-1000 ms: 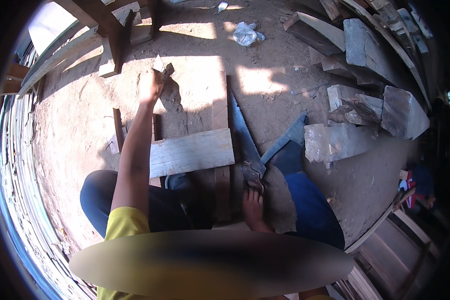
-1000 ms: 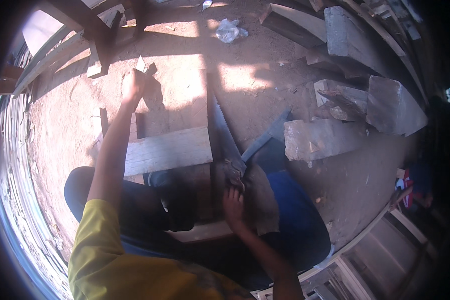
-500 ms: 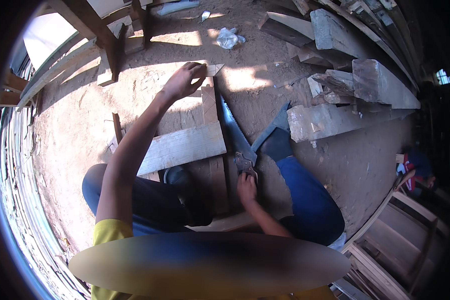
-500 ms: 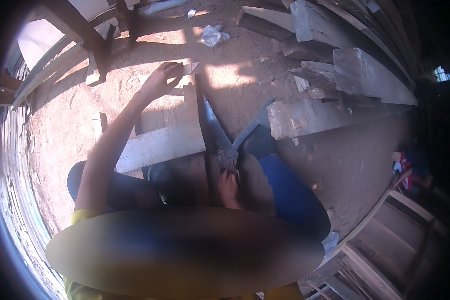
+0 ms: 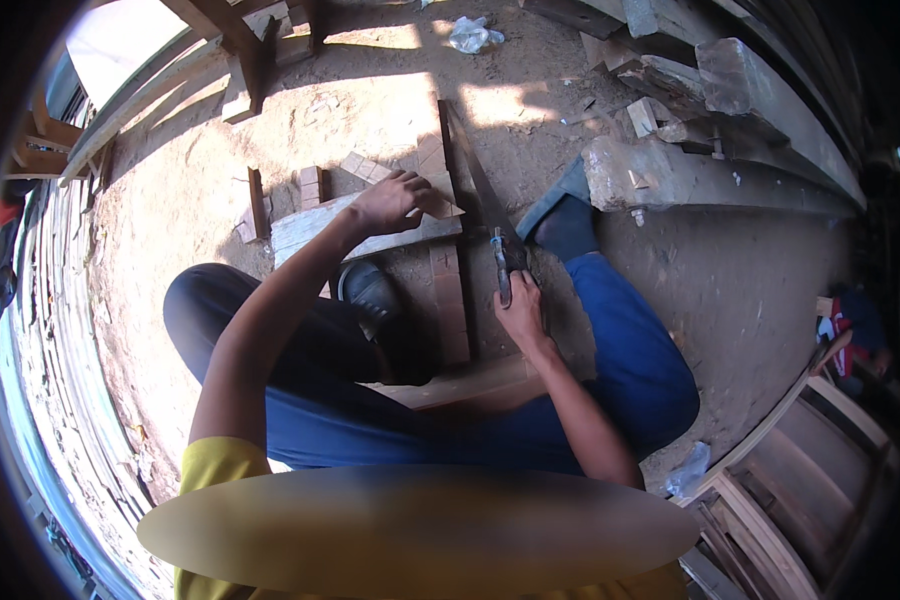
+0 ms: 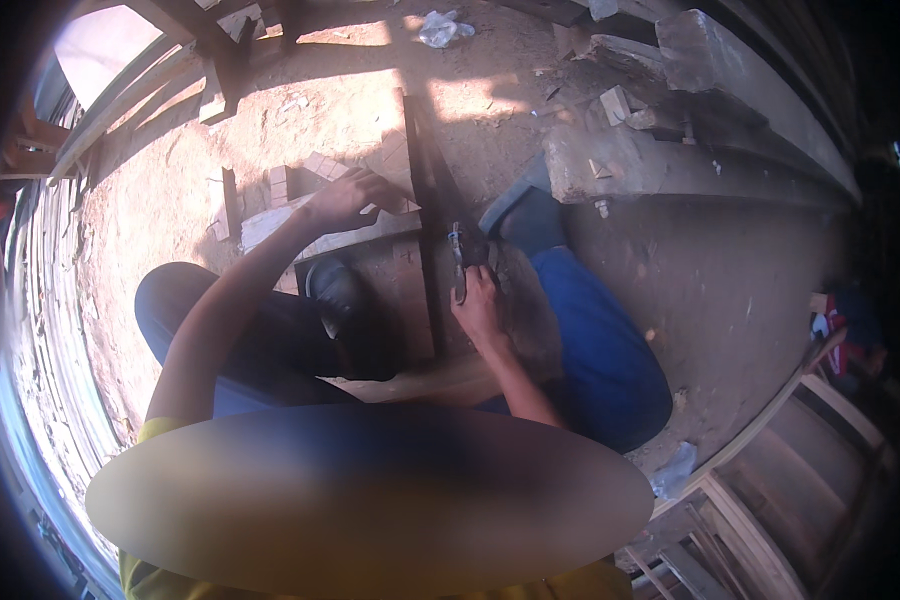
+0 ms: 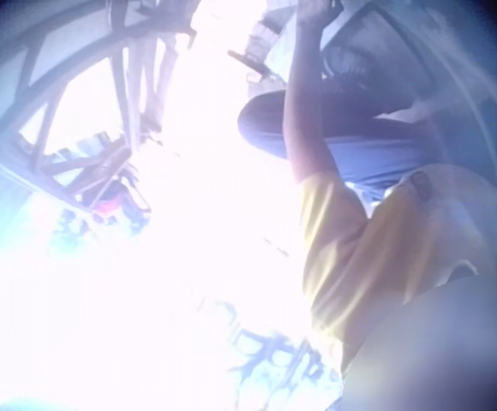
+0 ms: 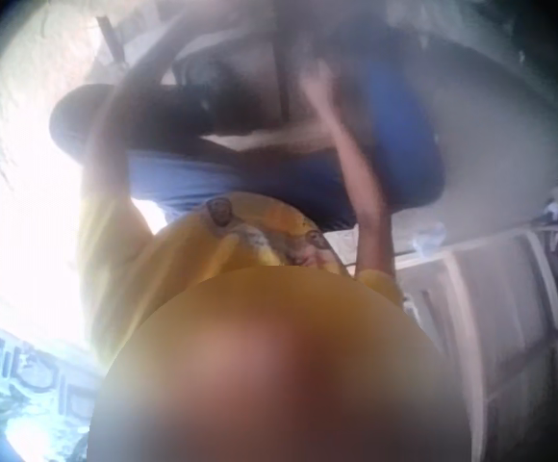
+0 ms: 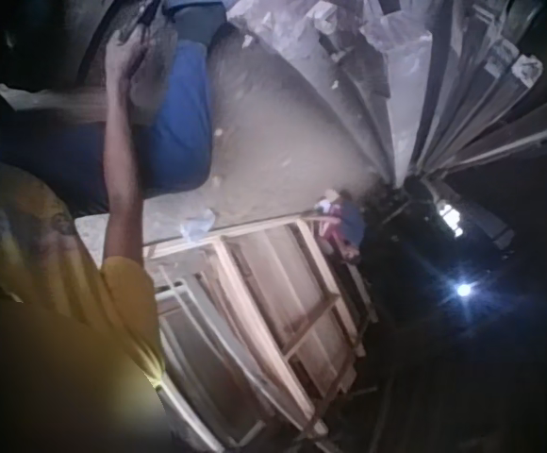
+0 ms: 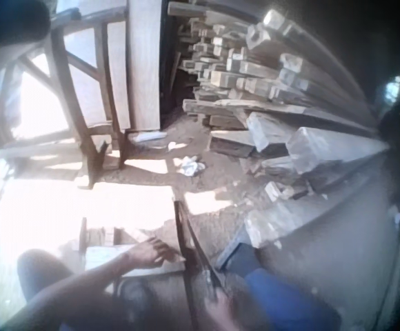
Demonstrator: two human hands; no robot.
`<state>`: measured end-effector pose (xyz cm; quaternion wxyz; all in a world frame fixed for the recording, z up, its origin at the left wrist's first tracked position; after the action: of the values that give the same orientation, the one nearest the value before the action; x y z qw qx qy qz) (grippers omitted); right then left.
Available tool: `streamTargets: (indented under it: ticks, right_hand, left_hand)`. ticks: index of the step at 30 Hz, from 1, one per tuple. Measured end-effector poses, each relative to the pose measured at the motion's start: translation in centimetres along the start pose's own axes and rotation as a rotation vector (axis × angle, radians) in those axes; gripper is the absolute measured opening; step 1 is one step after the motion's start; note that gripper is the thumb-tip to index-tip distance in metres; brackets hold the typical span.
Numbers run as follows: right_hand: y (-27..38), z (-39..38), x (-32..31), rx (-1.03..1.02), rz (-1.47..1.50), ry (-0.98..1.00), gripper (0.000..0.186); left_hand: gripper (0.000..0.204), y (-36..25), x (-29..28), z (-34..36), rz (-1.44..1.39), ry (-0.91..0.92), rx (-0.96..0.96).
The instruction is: The person sits on the ground and uses a hand saw to cut a small wooden plank into several short pieces. They hold the plank with one hand and saw with the other, then inspect the cut pieces.
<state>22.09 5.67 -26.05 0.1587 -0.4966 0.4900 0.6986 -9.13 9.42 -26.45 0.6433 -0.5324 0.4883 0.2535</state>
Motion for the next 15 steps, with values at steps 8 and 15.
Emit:
streamTargets:
  ticks: [8,15]
  right_hand:
    - [5.5,0.1,-4.3,0.264,0.716,-0.221,0.026]
    - [9.0,0.6,-3.0,0.233,0.88,-0.279,0.021]
  left_hand:
    - [0.046,0.6,0.9,-0.3,0.101,-0.012,-0.076]
    - [0.069,0.5,1.7,-1.1,0.006,-0.548,-0.667]
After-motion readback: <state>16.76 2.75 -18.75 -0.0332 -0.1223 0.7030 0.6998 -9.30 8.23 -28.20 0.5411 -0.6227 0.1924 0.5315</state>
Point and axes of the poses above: each hand's wrist, its own z-axis towards the middle knuckle, its own x-axis out of the palm, y = z × x, the point moved 1 cm from there along z, towards the middle knuckle, and after that the axes turned 7 degrees about -x, right-handed, at the moved point
